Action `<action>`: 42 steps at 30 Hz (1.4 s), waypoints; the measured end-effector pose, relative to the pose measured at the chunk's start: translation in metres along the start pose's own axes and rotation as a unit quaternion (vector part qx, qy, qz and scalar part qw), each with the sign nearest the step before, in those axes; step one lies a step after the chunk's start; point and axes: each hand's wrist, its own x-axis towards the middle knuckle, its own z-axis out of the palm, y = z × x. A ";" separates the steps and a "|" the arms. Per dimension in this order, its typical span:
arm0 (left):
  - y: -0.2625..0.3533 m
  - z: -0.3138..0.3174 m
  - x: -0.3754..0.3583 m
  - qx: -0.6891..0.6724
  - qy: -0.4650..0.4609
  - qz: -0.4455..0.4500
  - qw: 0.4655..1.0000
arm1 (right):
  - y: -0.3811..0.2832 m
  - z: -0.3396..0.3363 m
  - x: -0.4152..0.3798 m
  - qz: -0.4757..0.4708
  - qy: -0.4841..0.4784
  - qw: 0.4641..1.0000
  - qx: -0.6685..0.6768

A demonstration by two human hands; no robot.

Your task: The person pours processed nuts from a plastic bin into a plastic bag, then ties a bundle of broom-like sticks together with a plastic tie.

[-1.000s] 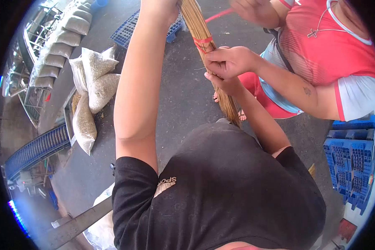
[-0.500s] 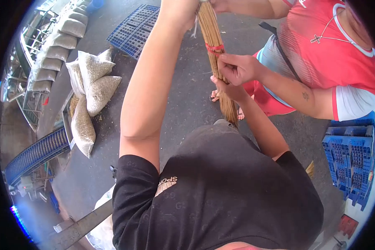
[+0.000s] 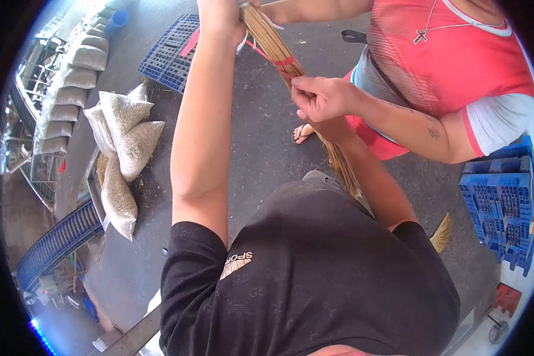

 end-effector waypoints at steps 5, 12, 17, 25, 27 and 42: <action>-0.013 -0.005 0.001 -0.022 -0.027 0.003 0.999 | -0.012 -0.014 0.013 -0.024 0.172 0.960 0.220; -0.027 -0.008 -0.007 0.007 -0.041 -0.029 0.999 | -0.004 -0.008 0.015 -0.031 0.022 0.933 0.357; -0.015 0.026 -0.017 0.012 -0.100 -0.009 0.995 | 0.018 -0.032 0.041 0.022 0.179 0.858 0.481; 0.041 0.025 -0.060 0.106 -0.123 0.029 0.986 | 0.024 -0.117 0.131 -0.541 -0.142 0.467 0.684; 0.048 0.015 -0.063 0.099 -0.122 0.014 0.987 | 0.012 -0.112 0.133 -0.545 -0.126 0.469 0.684; 0.075 0.012 -0.100 0.145 -0.127 -0.015 0.981 | -0.068 -0.011 -0.022 0.151 0.157 0.781 0.586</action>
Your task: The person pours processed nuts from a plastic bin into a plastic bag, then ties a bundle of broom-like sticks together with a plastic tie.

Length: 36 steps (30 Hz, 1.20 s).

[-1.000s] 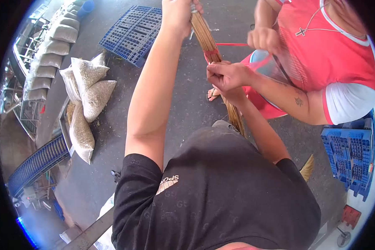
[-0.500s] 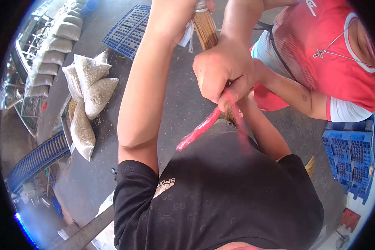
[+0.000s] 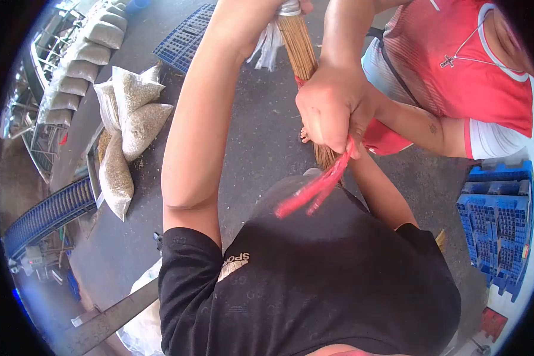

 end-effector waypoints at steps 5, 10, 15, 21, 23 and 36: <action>0.005 -0.003 -0.004 0.129 -0.028 0.067 0.989 | 0.011 0.008 -0.017 0.064 -0.004 0.997 0.036; 0.015 -0.005 -0.011 0.214 0.001 0.076 0.974 | -0.012 0.007 -0.013 0.017 -0.017 0.999 -0.025; 0.021 -0.013 -0.014 0.291 0.022 0.070 0.954 | -0.017 0.008 -0.011 -0.068 0.022 0.994 -0.085; 0.029 -0.050 -0.047 0.302 -0.048 0.035 0.951 | -0.009 0.001 -0.017 -0.125 -0.020 0.983 -0.133; 0.041 -0.063 -0.066 0.351 -0.041 0.012 0.936 | -0.019 -0.004 -0.013 -0.174 -0.021 0.953 -0.247; 0.017 -0.038 -0.173 0.277 0.202 0.282 0.896 | -0.028 -0.002 -0.037 0.103 -0.053 0.991 0.065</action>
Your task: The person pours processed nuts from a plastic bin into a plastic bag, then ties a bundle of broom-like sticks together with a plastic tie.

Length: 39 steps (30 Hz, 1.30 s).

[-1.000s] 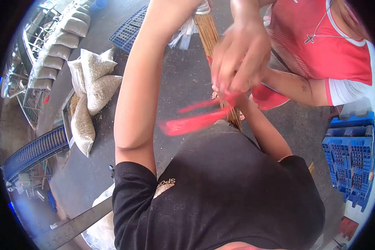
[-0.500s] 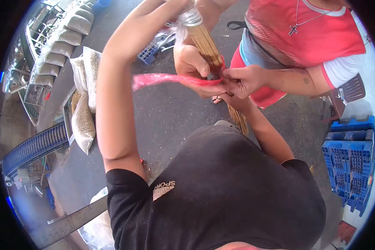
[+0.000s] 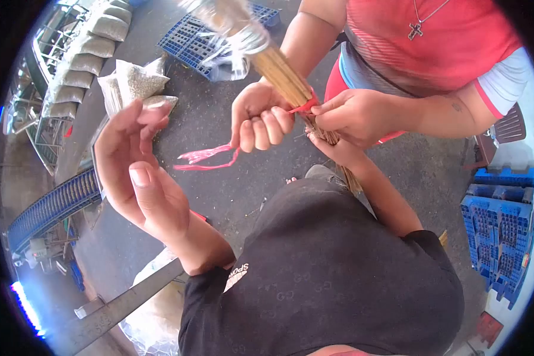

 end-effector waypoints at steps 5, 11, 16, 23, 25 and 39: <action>-0.031 0.024 0.025 -0.032 0.056 -0.098 0.993 | -0.001 -0.015 0.014 -0.166 -0.041 0.947 -0.270; -0.041 0.092 0.094 -0.246 0.259 -0.243 0.902 | 0.002 -0.013 0.011 -0.128 0.027 0.925 -0.356; -0.094 0.061 0.089 -0.281 0.223 -0.256 0.898 | -0.061 -0.047 0.072 -0.653 -0.035 0.225 -0.722; -0.107 0.068 0.092 -0.285 0.210 -0.259 0.899 | -0.072 -0.043 0.061 -0.594 -0.150 0.312 -0.726; -0.113 0.077 0.094 -0.291 0.225 -0.275 0.888 | -0.068 -0.037 0.047 -0.454 -0.154 0.616 -0.625; -0.066 0.176 0.121 -0.385 0.078 -0.263 0.881 | -0.078 -0.065 0.043 -0.494 -0.126 0.207 -0.835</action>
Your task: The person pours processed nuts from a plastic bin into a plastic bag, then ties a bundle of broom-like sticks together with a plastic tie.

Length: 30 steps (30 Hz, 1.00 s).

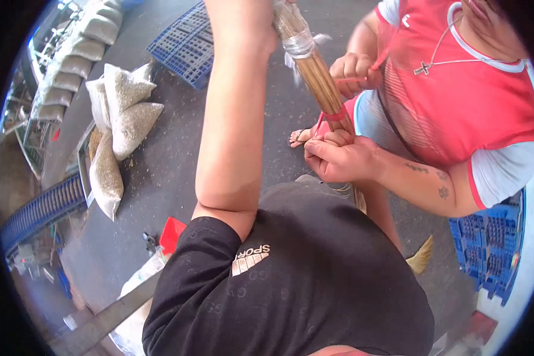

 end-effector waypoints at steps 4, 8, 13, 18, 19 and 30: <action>-0.004 0.020 -0.003 -0.001 -0.069 0.026 0.997 | -0.002 0.002 -0.017 -0.033 0.018 0.996 -0.086; 0.003 0.033 -0.012 -0.002 -0.082 0.041 0.996 | -0.008 0.005 -0.017 -0.089 0.017 0.946 -0.310; 0.013 0.020 -0.016 0.009 -0.063 0.054 0.997 | -0.065 0.004 -0.016 0.186 0.079 0.900 0.386; 0.005 -0.006 -0.026 0.040 0.017 0.016 0.999 | -0.007 -0.008 -0.014 -0.149 0.192 0.952 -0.187; 0.004 -0.009 -0.028 0.040 0.012 0.014 0.999 | -0.011 -0.011 -0.015 -0.122 0.186 0.963 -0.152; 0.013 -0.031 -0.035 0.037 0.043 -0.002 0.998 | -0.049 -0.033 -0.018 -0.017 0.121 0.990 -0.070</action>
